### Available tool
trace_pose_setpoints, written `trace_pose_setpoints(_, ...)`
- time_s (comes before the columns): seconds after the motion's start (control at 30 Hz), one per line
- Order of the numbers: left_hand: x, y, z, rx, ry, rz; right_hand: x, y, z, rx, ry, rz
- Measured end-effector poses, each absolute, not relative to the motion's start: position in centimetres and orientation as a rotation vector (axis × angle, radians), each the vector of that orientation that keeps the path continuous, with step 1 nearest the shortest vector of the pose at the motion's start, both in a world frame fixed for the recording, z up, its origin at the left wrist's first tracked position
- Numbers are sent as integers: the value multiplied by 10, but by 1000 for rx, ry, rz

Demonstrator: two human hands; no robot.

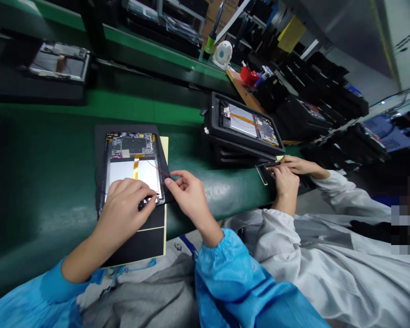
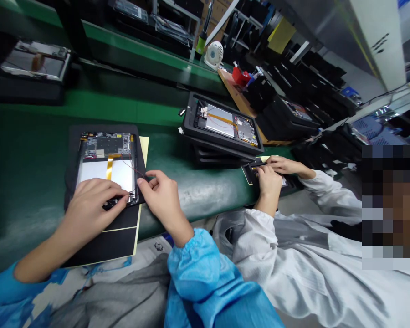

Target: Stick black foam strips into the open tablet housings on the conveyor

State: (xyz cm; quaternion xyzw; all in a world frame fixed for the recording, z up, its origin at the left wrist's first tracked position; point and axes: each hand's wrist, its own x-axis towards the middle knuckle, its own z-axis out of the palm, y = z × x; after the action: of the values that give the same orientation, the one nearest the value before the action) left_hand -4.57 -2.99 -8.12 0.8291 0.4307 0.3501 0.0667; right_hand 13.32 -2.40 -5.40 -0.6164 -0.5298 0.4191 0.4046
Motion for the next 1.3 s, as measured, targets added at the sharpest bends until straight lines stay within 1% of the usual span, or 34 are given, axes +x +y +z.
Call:
trace_pose_setpoints(0.1, -45, -31, -81, 2479, 1323, 1073, 141, -2, -54, -1638, -1595, 1169)
trace_pose_setpoints(0.2, -44, -31, -81, 2446, 1354, 1068, 139, 9, -52, -1659, -1634, 1177)
trace_pose_setpoints(0.47, -45, -31, -83, 2396, 1387, 1000, 120, 11, -48, -1693, -1883, 870)
trace_pose_setpoints(0.87, -36, -35, -79, 2556, 1419, 993, 118, 16, -59, -1700, -1803, 893)
trace_pose_setpoints(0.97, -40, -35, -77, 2654, 1351, 990, 118, 17, -61, -1666, -1785, 899)
trace_pose_setpoints(1.17, -58, -25, -71, 2901, 1037, 884, 120, 18, -62, -1623, -1768, 930)
trace_pose_setpoints(1.3, -65, -10, -66, 2937, 930, 792, 121, 18, -63, -1607, -1761, 941)
